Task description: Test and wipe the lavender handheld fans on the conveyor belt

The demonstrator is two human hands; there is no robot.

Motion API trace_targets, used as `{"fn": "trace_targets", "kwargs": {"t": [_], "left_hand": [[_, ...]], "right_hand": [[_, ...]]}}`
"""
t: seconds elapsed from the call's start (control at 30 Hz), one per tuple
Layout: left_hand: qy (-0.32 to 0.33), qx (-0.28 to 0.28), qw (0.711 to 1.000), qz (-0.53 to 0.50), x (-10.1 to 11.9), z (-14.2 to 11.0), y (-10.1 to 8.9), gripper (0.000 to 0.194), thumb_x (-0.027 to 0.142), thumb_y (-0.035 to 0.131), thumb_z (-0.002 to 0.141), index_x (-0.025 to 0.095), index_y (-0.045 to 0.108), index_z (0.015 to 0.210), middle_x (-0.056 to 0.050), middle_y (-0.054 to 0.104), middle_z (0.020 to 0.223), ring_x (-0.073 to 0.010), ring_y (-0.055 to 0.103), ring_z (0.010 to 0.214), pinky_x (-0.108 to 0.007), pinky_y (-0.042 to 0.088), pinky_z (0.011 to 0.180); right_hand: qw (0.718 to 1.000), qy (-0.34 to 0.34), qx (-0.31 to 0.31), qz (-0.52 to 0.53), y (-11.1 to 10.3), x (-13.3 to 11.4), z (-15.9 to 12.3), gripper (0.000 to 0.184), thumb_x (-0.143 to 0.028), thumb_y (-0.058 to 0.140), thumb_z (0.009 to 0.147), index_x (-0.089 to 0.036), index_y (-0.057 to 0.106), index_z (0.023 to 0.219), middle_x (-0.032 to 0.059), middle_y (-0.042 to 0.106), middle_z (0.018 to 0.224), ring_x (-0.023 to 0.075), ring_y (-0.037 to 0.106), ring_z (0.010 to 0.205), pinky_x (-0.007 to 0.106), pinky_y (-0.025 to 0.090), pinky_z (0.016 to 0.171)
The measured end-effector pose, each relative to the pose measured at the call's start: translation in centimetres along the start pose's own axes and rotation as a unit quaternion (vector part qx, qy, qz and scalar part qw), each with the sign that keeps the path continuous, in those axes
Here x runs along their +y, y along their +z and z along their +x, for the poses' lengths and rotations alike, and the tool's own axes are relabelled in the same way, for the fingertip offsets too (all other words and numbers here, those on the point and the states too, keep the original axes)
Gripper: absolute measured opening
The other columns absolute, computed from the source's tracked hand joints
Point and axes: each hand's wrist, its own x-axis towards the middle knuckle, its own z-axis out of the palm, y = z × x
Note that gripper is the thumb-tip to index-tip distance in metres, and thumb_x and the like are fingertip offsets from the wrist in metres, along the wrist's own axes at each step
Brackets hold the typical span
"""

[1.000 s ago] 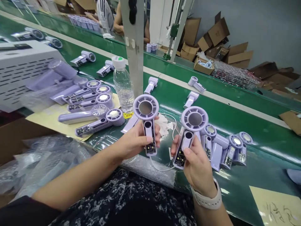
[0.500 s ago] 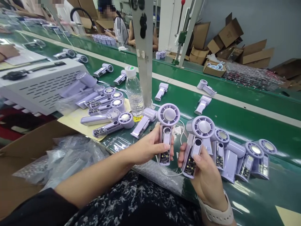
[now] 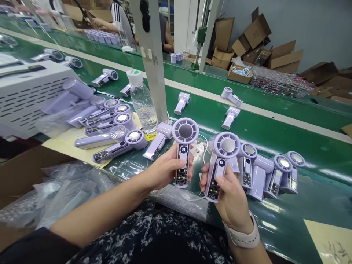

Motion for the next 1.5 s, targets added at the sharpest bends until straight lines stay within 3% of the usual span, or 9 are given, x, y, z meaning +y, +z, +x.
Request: {"fn": "trace_targets", "kwargs": {"t": [0.13, 0.27, 0.4, 0.6, 1.03, 1.23, 1.33, 1.5], "left_hand": [[-0.005, 0.044, 0.999, -0.005, -0.5, 0.2, -0.4, 0.033, 0.030, 0.068, 0.083, 0.020, 0.047, 0.106, 0.001, 0.059, 0.086, -0.0135, 0.062, 0.063, -0.029, 0.051, 0.057], [-0.009, 0.005, 1.000, 0.026, -0.3, -0.2, -0.7, 0.038, 0.038, 0.072, 0.082, 0.021, 0.047, 0.105, 0.001, 0.060, 0.084, -0.0146, 0.062, 0.061, -0.029, 0.052, 0.055], [-0.029, 0.017, 0.996, 0.081, 0.0, -0.3, -0.7, 0.037, 0.042, 0.070, 0.086, 0.021, 0.047, 0.104, 0.000, 0.061, 0.082, -0.0151, 0.061, 0.062, -0.029, 0.051, 0.056], [-0.048, 0.001, 0.996, 0.069, -0.2, 0.0, -0.4, 0.040, 0.047, 0.070, 0.085, 0.020, 0.046, 0.104, -0.001, 0.060, 0.083, -0.0152, 0.061, 0.063, -0.028, 0.048, 0.055], [-0.053, 0.029, 0.998, 0.025, 0.3, -0.4, 0.3, 0.033, 0.033, 0.068, 0.082, 0.020, 0.048, 0.105, 0.001, 0.058, 0.085, -0.0147, 0.060, 0.059, -0.029, 0.051, 0.052], [-0.020, -0.034, 0.999, 0.038, 0.1, -0.2, 0.1, 0.032, 0.034, 0.068, 0.084, 0.019, 0.050, 0.105, 0.000, 0.060, 0.087, -0.0165, 0.064, 0.061, -0.035, 0.057, 0.058], [-0.014, 0.002, 0.997, 0.075, -0.1, 0.3, 0.1, 0.026, 0.031, 0.067, 0.083, 0.019, 0.051, 0.100, 0.001, 0.059, 0.083, -0.0148, 0.062, 0.059, -0.033, 0.055, 0.057], [-0.072, 0.063, 0.993, 0.067, -0.7, 0.5, 0.2, 0.032, 0.029, 0.069, 0.080, 0.019, 0.050, 0.105, -0.001, 0.062, 0.086, -0.0157, 0.062, 0.064, -0.031, 0.052, 0.059]], "right_hand": [[1.000, 0.013, 0.028, 0.002, -0.2, 0.9, 0.0, 0.021, -0.042, 0.062, 0.092, -0.023, 0.061, 0.103, 0.0028, 0.064, 0.090, 0.0143, 0.057, 0.060, 0.026, 0.050, 0.049], [1.000, 0.010, 0.006, 0.004, -0.6, 1.2, -0.1, 0.024, -0.043, 0.064, 0.092, -0.023, 0.063, 0.105, 0.0030, 0.065, 0.090, 0.0141, 0.058, 0.061, 0.026, 0.051, 0.050], [1.000, 0.002, 0.021, -0.005, -0.5, 0.8, 0.0, 0.021, -0.043, 0.064, 0.093, -0.023, 0.066, 0.101, 0.0034, 0.065, 0.089, 0.0138, 0.058, 0.061, 0.025, 0.051, 0.051], [0.999, 0.019, 0.026, 0.012, -0.1, 0.6, 0.2, 0.022, -0.042, 0.063, 0.093, -0.022, 0.066, 0.101, 0.0048, 0.066, 0.092, 0.0153, 0.060, 0.066, 0.027, 0.055, 0.057], [0.998, 0.016, 0.018, 0.051, -0.2, 0.7, 0.4, 0.027, -0.040, 0.069, 0.089, -0.024, 0.065, 0.111, 0.0033, 0.069, 0.088, 0.0148, 0.060, 0.060, 0.025, 0.051, 0.050], [0.996, 0.034, 0.020, 0.083, -0.3, 0.9, 0.5, 0.019, -0.041, 0.067, 0.089, -0.024, 0.066, 0.096, 0.0042, 0.068, 0.090, 0.0149, 0.060, 0.060, 0.027, 0.052, 0.049], [0.995, 0.031, 0.024, 0.091, -0.4, 0.9, 0.4, 0.021, -0.041, 0.068, 0.088, -0.024, 0.066, 0.100, 0.0038, 0.068, 0.090, 0.0146, 0.060, 0.061, 0.026, 0.052, 0.050], [0.995, 0.030, 0.031, 0.091, -0.7, 1.0, 0.3, 0.023, -0.039, 0.066, 0.090, -0.023, 0.064, 0.107, 0.0033, 0.069, 0.089, 0.0138, 0.061, 0.062, 0.025, 0.052, 0.052]]}}
